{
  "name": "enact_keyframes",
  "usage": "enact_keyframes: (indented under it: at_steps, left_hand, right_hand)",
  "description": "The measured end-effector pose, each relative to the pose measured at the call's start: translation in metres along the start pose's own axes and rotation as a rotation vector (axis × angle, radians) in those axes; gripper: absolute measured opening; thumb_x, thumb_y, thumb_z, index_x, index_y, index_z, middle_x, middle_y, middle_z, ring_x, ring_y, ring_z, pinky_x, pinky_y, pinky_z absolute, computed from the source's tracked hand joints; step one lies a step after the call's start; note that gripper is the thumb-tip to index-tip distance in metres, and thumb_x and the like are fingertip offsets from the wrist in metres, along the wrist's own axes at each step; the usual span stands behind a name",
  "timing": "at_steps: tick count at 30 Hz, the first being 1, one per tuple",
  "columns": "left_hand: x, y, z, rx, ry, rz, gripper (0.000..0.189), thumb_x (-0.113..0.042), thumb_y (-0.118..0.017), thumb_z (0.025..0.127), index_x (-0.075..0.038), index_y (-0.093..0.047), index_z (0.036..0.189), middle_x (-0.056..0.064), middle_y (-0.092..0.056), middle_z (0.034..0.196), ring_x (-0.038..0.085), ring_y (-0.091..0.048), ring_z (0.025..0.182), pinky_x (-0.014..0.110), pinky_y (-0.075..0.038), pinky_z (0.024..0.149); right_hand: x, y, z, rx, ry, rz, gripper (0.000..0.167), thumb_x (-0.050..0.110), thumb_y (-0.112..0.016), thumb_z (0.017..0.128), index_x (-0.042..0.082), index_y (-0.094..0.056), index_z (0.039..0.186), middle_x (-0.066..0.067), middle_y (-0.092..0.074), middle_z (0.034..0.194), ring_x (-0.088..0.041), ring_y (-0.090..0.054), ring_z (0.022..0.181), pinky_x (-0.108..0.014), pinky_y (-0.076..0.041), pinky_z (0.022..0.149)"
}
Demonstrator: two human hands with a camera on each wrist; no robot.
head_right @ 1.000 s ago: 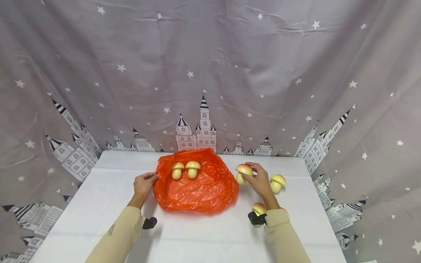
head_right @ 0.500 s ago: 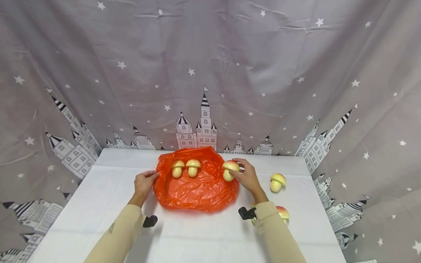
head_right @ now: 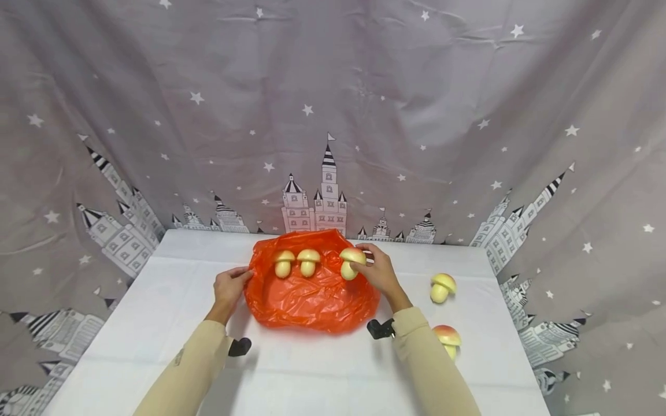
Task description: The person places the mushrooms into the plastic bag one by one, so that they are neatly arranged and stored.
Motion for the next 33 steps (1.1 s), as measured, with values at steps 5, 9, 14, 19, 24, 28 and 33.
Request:
enact_keyframes:
  at_steps: [5, 9, 14, 19, 24, 28, 33]
  left_hand:
    - [0.001, 0.000, 0.000, 0.002, 0.014, -0.015, 0.031, -0.015, -0.059, 0.096, 0.003, -0.063, 0.121, 0.024, -0.061, 0.119, 0.033, -0.060, 0.106, 0.041, -0.050, 0.096]
    - [0.001, -0.001, 0.000, 0.002, 0.015, -0.013, 0.031, -0.015, -0.059, 0.096, 0.003, -0.063, 0.121, 0.024, -0.061, 0.120, 0.033, -0.059, 0.107, 0.041, -0.050, 0.096]
    - [0.000, 0.001, 0.001, -0.009, -0.004, -0.009, 0.030, -0.014, -0.060, 0.095, 0.003, -0.064, 0.120, 0.025, -0.062, 0.118, 0.033, -0.060, 0.106, 0.041, -0.050, 0.096]
    - [0.002, 0.000, 0.001, -0.007, 0.001, -0.014, 0.031, -0.014, -0.060, 0.095, 0.003, -0.064, 0.120, 0.025, -0.062, 0.119, 0.033, -0.060, 0.106, 0.041, -0.050, 0.096]
    - [0.004, 0.000, 0.000, -0.005, 0.012, -0.011, 0.031, -0.015, -0.060, 0.096, 0.002, -0.064, 0.120, 0.023, -0.062, 0.120, 0.033, -0.060, 0.107, 0.041, -0.050, 0.096]
    - [0.003, 0.000, 0.000, -0.009, 0.001, -0.006, 0.030, -0.015, -0.060, 0.095, 0.002, -0.065, 0.120, 0.024, -0.062, 0.119, 0.033, -0.060, 0.107, 0.041, -0.050, 0.096]
    - [0.001, -0.001, 0.001, -0.003, 0.007, -0.008, 0.030, -0.015, -0.060, 0.096, 0.002, -0.064, 0.120, 0.024, -0.061, 0.120, 0.033, -0.059, 0.107, 0.041, -0.050, 0.096]
  right_hand:
    - [0.003, -0.010, 0.009, 0.029, 0.032, -0.015, 0.046, 0.011, -0.071, 0.085, 0.001, -0.057, 0.127, -0.019, -0.056, 0.128, -0.038, -0.054, 0.118, -0.049, -0.049, 0.096]
    - [0.002, -0.018, 0.014, 0.036, 0.039, -0.021, 0.045, 0.008, -0.071, 0.084, 0.002, -0.058, 0.127, -0.019, -0.056, 0.128, -0.037, -0.055, 0.115, -0.047, -0.049, 0.096]
    - [0.000, -0.030, 0.019, 0.056, 0.019, -0.041, 0.046, 0.008, -0.070, 0.086, 0.001, -0.056, 0.129, -0.019, -0.058, 0.127, -0.036, -0.058, 0.109, -0.045, -0.051, 0.092]
    - [-0.003, -0.040, 0.025, 0.069, 0.009, -0.060, 0.044, 0.005, -0.068, 0.087, 0.002, -0.055, 0.129, -0.018, -0.056, 0.129, -0.035, -0.057, 0.114, -0.045, -0.050, 0.096]
    - [-0.005, -0.046, 0.030, 0.072, 0.001, -0.062, 0.044, 0.003, -0.068, 0.086, 0.002, -0.055, 0.129, -0.018, -0.055, 0.129, -0.035, -0.057, 0.114, -0.045, -0.050, 0.095]
    - [-0.006, -0.047, 0.031, 0.062, 0.005, -0.071, 0.044, 0.001, -0.068, 0.086, 0.001, -0.056, 0.128, -0.020, -0.056, 0.128, -0.035, -0.057, 0.113, -0.044, -0.051, 0.093]
    - [-0.004, -0.051, 0.036, 0.064, 0.031, -0.108, 0.044, -0.001, -0.069, 0.085, 0.000, -0.058, 0.128, -0.020, -0.057, 0.128, -0.035, -0.059, 0.111, -0.043, -0.052, 0.092]
Point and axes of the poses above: each hand's wrist, its own z-axis towards the middle knuckle, its own y-axis out of the back of the hand, x = y × z, the point moved 10 cm from there along z, towards the middle knuckle
